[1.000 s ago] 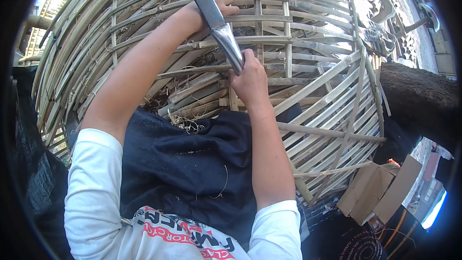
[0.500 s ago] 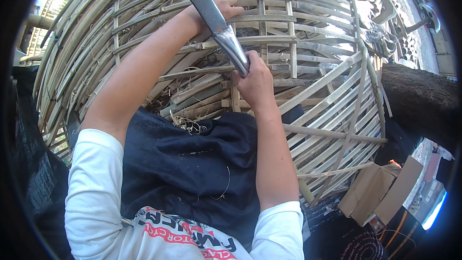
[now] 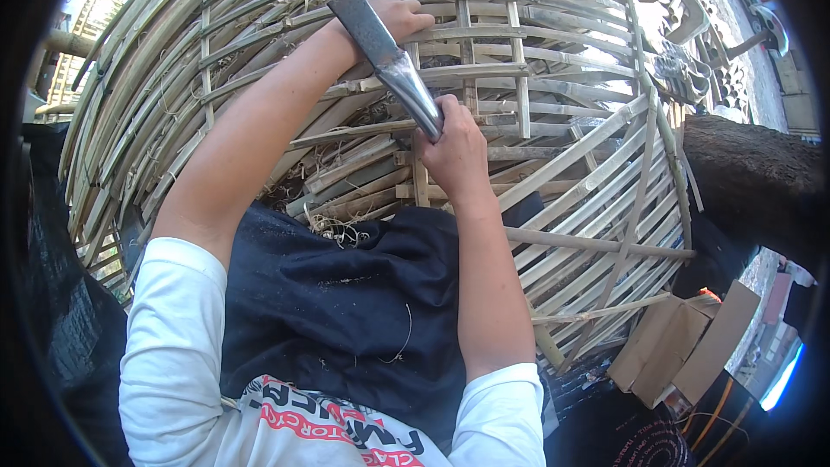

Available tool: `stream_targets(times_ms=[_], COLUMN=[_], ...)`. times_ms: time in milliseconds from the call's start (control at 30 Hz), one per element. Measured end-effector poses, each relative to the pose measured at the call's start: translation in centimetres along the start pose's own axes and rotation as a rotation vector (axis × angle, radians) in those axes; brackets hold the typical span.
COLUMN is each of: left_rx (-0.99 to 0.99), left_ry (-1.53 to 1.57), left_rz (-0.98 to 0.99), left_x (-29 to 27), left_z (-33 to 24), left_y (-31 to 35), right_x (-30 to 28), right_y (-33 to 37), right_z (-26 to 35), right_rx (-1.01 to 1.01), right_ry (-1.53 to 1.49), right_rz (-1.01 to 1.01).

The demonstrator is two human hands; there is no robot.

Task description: The person weaves bamboo strips into a large lattice structure, using a knife to trim edges and guide the strips through the frame.

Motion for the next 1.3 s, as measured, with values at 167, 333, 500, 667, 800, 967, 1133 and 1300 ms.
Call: stream_targets(times_ms=[167, 333, 500, 667, 800, 967, 1133, 1300], left_rx=[0.052, 0.044, -0.202, -0.372, -0.483, -0.555, -0.508, -0.517], left_ry=[0.037, 0.023, -0.049, 0.014, -0.131, 0.008, 0.069, 0.215], left_rz=[0.148, -0.109, -0.134, -0.249, -0.174, 0.034, 0.066, 0.106], left_x=[0.7, -1.1, 0.6, -0.3, 0.4, 1.0, 5.9, 7.1], left_z=[0.6, 0.2, -1.3, -6.0, -7.4, -8.7, -8.1, -6.9], left_y=[0.7, 3.7, 9.8, 14.8, 15.1, 14.7, 15.9, 16.0], right_x=[0.3, 0.2, 0.6, 0.6, 0.2, 0.2, 0.6, 0.4], right_y=[0.0, 0.0, 0.0, 0.1, 0.0, 0.2, 0.2, 0.3], right_z=[-0.2, -0.5, -0.7, -1.1, -0.2, -0.8, -0.5, -0.3], right_rx=[0.005, -0.013, -0.037, 0.01, -0.015, -0.001, -0.004, -0.032], right_ry=[-0.028, -0.03, -0.08, -0.127, -0.122, -0.105, -0.118, -0.128], right_rz=[-0.006, -0.02, -0.045, -0.038, -0.06, -0.056, -0.048, -0.037])
Point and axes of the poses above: each hand's wrist, its own y-axis away from the middle knuckle, its own x-axis out of the palm, z = x × y, the point moved 10 cm from there along -y, towards the middle knuckle, and after that the axes turned 2 degrees about z, right-handed, at the moved point
